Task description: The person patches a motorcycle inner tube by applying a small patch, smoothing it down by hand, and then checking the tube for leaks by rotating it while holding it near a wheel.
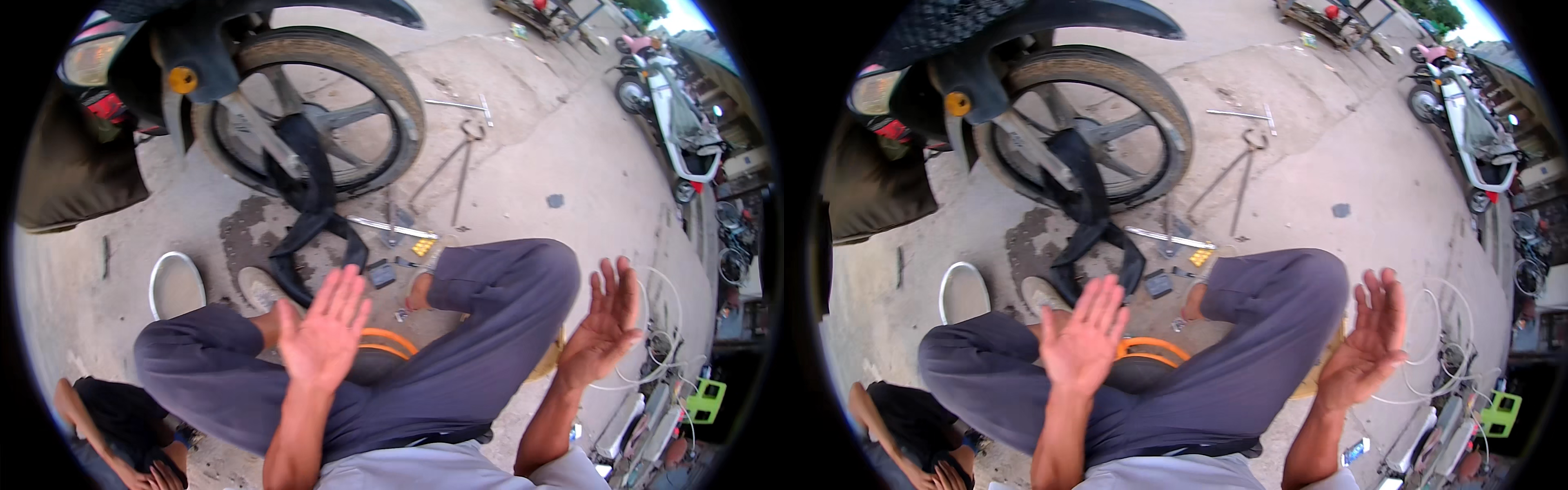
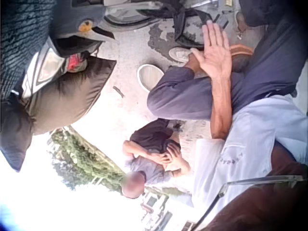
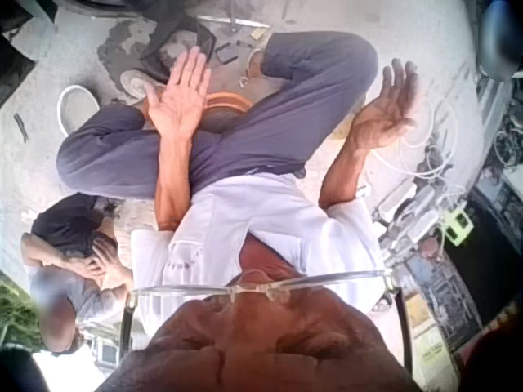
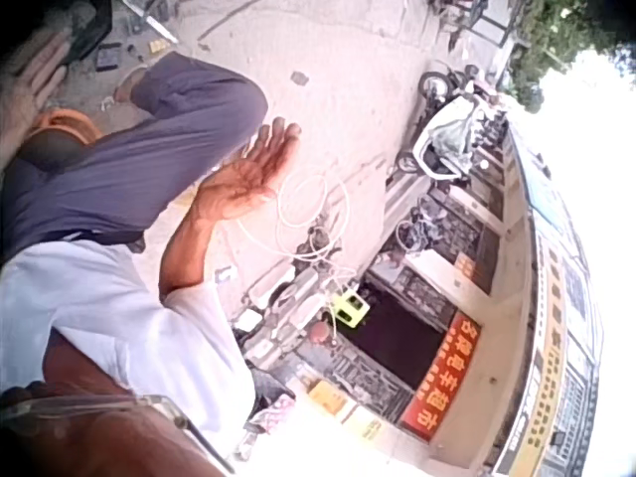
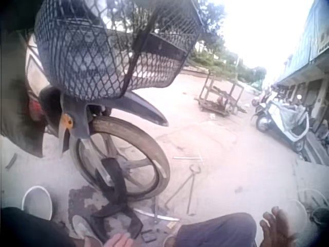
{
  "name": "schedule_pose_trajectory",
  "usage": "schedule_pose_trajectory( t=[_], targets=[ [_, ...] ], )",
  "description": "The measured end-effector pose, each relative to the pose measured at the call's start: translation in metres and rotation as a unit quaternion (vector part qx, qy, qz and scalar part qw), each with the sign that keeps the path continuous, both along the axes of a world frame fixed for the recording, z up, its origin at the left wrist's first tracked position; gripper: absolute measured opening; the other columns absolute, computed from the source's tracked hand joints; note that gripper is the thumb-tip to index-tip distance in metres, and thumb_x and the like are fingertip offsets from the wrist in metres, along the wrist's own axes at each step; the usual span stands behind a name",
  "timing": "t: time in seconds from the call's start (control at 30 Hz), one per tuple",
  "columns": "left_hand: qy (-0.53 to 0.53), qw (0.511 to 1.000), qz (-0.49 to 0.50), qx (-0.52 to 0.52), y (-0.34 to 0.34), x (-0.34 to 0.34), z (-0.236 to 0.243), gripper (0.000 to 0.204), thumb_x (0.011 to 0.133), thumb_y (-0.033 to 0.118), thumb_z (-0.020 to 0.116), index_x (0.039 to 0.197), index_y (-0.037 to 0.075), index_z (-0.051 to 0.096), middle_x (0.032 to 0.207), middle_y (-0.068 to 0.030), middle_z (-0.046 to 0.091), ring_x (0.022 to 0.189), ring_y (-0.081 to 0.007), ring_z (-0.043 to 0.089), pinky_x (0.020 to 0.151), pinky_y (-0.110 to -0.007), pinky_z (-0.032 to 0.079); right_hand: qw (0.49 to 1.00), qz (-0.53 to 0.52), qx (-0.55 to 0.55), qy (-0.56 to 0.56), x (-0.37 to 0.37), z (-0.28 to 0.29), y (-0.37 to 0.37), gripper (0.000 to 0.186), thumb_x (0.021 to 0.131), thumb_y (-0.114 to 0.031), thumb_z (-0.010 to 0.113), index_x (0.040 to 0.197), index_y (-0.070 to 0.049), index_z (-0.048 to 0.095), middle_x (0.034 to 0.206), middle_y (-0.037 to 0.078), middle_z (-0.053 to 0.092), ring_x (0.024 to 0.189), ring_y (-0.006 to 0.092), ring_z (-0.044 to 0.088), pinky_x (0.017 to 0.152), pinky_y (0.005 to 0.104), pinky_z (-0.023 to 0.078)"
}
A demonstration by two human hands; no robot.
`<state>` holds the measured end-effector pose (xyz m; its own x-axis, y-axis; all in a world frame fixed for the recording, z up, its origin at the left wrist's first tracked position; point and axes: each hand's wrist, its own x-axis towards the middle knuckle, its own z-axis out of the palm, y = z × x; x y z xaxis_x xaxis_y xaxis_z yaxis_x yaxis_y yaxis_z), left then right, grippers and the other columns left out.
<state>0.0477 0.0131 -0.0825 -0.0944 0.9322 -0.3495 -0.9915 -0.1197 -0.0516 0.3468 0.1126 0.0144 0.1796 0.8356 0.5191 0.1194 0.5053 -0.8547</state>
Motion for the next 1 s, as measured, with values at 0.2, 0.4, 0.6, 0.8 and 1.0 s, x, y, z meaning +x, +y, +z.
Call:
schedule_pose_trajectory(
  t=[0.2, 0.4, 0.6, 0.8, 1.0],
  targets=[
    [0.565, 0.810, 0.147, 0.047, -0.063, -0.058, 0.066, 0.073, 0.106, 0.051, 0.032, 0.148, -0.009, 0.034, 0.148, -0.0306, 0.043, 0.137, -0.0385, 0.046, 0.116, -0.048, 0.035, 0.995, -0.037, -0.004, -0.089, -0.006, -0.007, 0.007, 0.085, 0.101, -0.064, 0.031, 0.146, 0.008, 0.039, 0.147, 0.027, 0.045, 0.134, 0.0365, 0.049, 0.112, 0.0456, 0.036],
    [0.882, 0.338, 0.176, -0.278, -0.088, -0.118, 0.091, 0.067, 0.105, 0.048, 0.035, 0.137, -0.009, 0.050, 0.145, -0.0240, 0.050, 0.137, -0.0349, 0.045, 0.117, -0.045, 0.030, 0.979, -0.036, -0.048, -0.194, -0.014, -0.026, 0.014, 0.083, 0.101, -0.061, 0.039, 0.145, 0.010, 0.041, 0.146, 0.024, 0.048, 0.138, 0.0334, 0.045, 0.117, 0.0438, 0.030],
    [0.915, 0.303, 0.090, -0.251, -0.069, -0.124, 0.094, 0.054, 0.104, 0.042, 0.047, 0.127, -0.004, 0.062, 0.133, -0.0186, 0.061, 0.130, -0.0332, 0.053, 0.113, -0.043, 0.035, 0.985, -0.037, -0.039, -0.166, -0.016, -0.031, 0.015, 0.077, 0.103, -0.055, 0.041, 0.143, 0.010, 0.043, 0.145, 0.023, 0.048, 0.137, 0.0328, 0.046, 0.117, 0.0434, 0.031],
    [0.880, 0.363, 0.075, -0.298, -0.062, -0.138, 0.092, 0.043, 0.102, 0.031, 0.055, 0.127, -0.002, 0.064, 0.131, -0.0165, 0.063, 0.129, -0.0275, 0.053, 0.113, -0.038, 0.034, 0.984, -0.037, -0.040, -0.172, -0.014, -0.031, 0.014, 0.072, 0.104, -0.050, 0.042, 0.143, 0.010, 0.043, 0.146, 0.023, 0.048, 0.138, 0.0327, 0.045, 0.117, 0.0433, 0.030],
    [0.459, 0.830, 0.137, -0.286, -0.090, -0.161, -0.014, 0.053, 0.104, 0.039, 0.049, 0.134, -0.005, 0.057, 0.132, -0.0187, 0.061, 0.123, -0.0250, 0.057, 0.107, -0.037, 0.040, 0.976, -0.069, -0.051, -0.200, -0.019, -0.029, 0.016, 0.070, 0.104, -0.051, 0.044, 0.142, 0.008, 0.046, 0.145, 0.022, 0.050, 0.137, 0.0310, 0.045, 0.117, 0.0424, 0.030]
  ],
)
